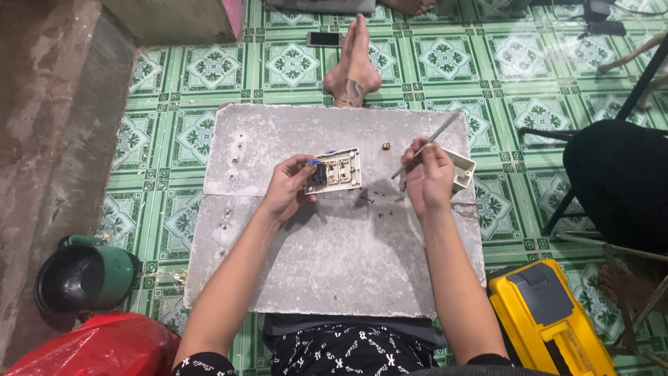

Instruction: Disassembling an electrical switch by unscrewing terminals and removing wires.

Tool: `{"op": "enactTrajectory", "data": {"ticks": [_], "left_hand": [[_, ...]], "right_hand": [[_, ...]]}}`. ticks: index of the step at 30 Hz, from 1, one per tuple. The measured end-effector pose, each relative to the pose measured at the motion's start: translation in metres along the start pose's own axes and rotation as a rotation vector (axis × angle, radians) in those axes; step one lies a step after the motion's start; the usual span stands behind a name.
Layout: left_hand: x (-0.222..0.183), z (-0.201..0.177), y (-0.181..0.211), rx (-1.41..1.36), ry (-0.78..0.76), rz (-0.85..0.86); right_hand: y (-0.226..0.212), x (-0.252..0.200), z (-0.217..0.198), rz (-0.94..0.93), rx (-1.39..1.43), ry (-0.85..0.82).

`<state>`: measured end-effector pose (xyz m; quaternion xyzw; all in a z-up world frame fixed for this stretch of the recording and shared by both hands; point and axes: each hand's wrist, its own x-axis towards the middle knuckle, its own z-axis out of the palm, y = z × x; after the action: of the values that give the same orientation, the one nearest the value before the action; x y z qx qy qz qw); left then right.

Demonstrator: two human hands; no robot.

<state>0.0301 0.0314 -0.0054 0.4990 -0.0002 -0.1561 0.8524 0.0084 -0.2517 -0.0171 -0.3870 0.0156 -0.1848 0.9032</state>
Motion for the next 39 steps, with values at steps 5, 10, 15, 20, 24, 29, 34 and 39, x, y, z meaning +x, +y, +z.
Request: {"op": "enactTrajectory", "data": {"ticks": [5,10,15,20,24,29,34,39], "left_hand": [[-0.003,0.007,0.001,0.013,-0.011,0.014],[-0.003,0.007,-0.007,0.037,-0.042,0.006],[0.003,-0.003,-0.027,0.029,-0.087,-0.021],[0.005,-0.008,-0.036,0.021,-0.121,-0.027],[0.008,-0.010,-0.039,0.012,-0.137,-0.027],[0.001,-0.001,-0.031,0.006,-0.141,-0.042],[0.001,-0.002,-0.031,-0.001,-0.143,-0.050],[0.000,-0.001,-0.030,-0.001,-0.149,-0.043]], "right_hand": [[0.004,0.004,-0.011,0.009,0.120,-0.037],[-0.002,-0.003,-0.002,0.017,0.094,-0.076],[-0.003,-0.014,0.019,-0.039,0.009,-0.141],[0.007,-0.020,0.019,-0.070,-0.107,-0.126],[0.010,-0.024,0.024,-0.125,-0.166,-0.101],[0.003,-0.028,0.035,-0.110,-0.172,-0.120],[0.001,-0.028,0.037,-0.099,-0.148,-0.116],[0.006,-0.025,0.027,-0.122,-0.165,-0.117]]}}
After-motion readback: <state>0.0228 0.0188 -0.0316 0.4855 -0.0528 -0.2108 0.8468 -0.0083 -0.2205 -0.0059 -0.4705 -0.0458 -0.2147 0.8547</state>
